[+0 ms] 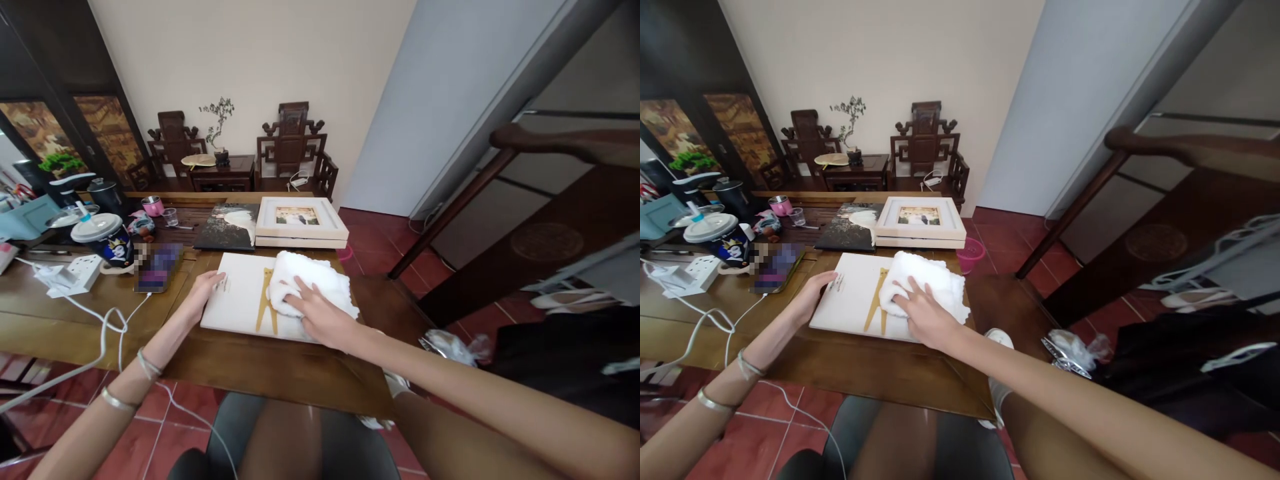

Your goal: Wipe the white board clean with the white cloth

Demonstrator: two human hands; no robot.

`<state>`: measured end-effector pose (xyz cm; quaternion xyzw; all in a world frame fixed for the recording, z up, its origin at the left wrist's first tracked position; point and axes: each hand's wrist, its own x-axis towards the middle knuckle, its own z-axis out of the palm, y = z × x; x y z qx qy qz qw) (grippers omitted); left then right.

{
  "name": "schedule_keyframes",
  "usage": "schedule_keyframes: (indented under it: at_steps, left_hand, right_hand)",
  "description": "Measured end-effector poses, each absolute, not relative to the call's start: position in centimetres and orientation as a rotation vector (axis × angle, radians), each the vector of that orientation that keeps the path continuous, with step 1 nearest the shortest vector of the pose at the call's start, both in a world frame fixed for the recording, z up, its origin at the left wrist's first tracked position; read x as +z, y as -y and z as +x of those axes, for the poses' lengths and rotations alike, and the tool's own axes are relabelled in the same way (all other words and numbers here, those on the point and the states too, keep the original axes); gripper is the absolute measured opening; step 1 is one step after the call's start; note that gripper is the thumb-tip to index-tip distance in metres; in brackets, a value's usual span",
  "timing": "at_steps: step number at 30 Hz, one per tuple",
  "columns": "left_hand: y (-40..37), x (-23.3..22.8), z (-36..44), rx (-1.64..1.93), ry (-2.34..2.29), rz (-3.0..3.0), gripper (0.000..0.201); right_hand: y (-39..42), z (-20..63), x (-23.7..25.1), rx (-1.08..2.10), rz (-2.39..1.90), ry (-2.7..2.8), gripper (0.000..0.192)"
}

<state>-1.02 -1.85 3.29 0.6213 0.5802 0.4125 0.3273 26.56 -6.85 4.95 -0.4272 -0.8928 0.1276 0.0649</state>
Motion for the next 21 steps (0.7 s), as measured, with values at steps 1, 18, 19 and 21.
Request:
schedule_keyframes:
  at_steps: [1,18,19,21]
  left_hand:
    - [2.3,4.0,-0.9,1.067,-1.481,1.601,0.039]
    - [15.8,15.9,3.1,1.305,-1.098,1.073,0.045]
    - [16.0,15.6,3.0,1.331,-1.029,1.023,0.045]
    - [16.1,14.3,2.5,1.393,-0.903,0.936,0.046]
  right_hand:
    - [6.9,26.5,5.0,0.4,-1.283,2.667,0.064]
    - [12.8,20.7,10.6,0.042,-0.621,2.483,0.049]
    - [12.5,21.0,10.7,-0.009,-0.576,2.414,0.044]
    - [12.0,21.6,11.1,-0.112,-0.507,2.279,0.03]
